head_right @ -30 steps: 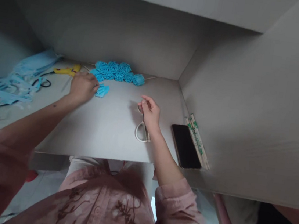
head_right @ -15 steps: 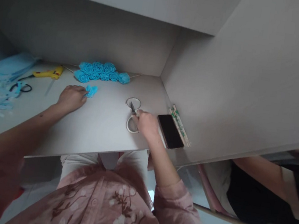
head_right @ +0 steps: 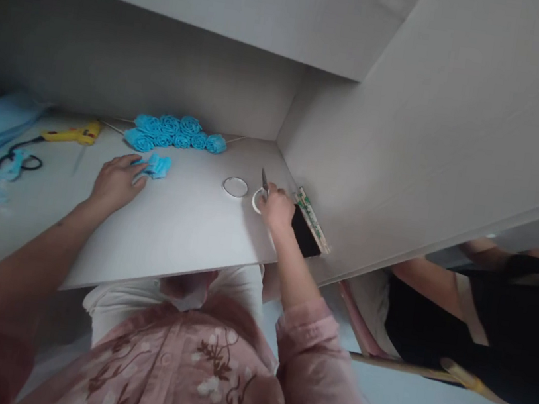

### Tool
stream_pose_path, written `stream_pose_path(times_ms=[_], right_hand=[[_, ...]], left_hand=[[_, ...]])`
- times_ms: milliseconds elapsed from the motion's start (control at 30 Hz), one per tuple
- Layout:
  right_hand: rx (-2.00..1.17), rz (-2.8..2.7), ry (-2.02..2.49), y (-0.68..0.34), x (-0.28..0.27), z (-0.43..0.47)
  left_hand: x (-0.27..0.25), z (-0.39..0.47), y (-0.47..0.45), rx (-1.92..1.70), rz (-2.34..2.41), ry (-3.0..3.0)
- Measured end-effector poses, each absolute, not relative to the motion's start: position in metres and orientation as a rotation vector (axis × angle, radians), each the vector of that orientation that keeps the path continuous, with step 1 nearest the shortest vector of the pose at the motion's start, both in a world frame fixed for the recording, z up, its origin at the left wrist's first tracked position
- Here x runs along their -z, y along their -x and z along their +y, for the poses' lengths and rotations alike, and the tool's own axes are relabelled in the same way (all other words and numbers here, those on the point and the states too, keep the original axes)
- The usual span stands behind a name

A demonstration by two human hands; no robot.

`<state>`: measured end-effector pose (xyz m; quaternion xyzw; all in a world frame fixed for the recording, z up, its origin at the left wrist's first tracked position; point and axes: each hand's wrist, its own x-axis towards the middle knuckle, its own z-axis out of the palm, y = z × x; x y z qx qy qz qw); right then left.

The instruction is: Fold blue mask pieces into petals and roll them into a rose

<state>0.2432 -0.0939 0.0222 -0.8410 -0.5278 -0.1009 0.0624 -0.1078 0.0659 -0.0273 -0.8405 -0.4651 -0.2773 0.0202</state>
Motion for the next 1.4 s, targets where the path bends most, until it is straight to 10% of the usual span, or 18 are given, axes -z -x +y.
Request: stream_pose_path(times_ms=[1400], right_hand=[[0.062,-1.849,1.768,-0.209,0.029,-0.053]], left_hand=[[0.037,0.062,0.094,1.348,-1.376,2.59]])
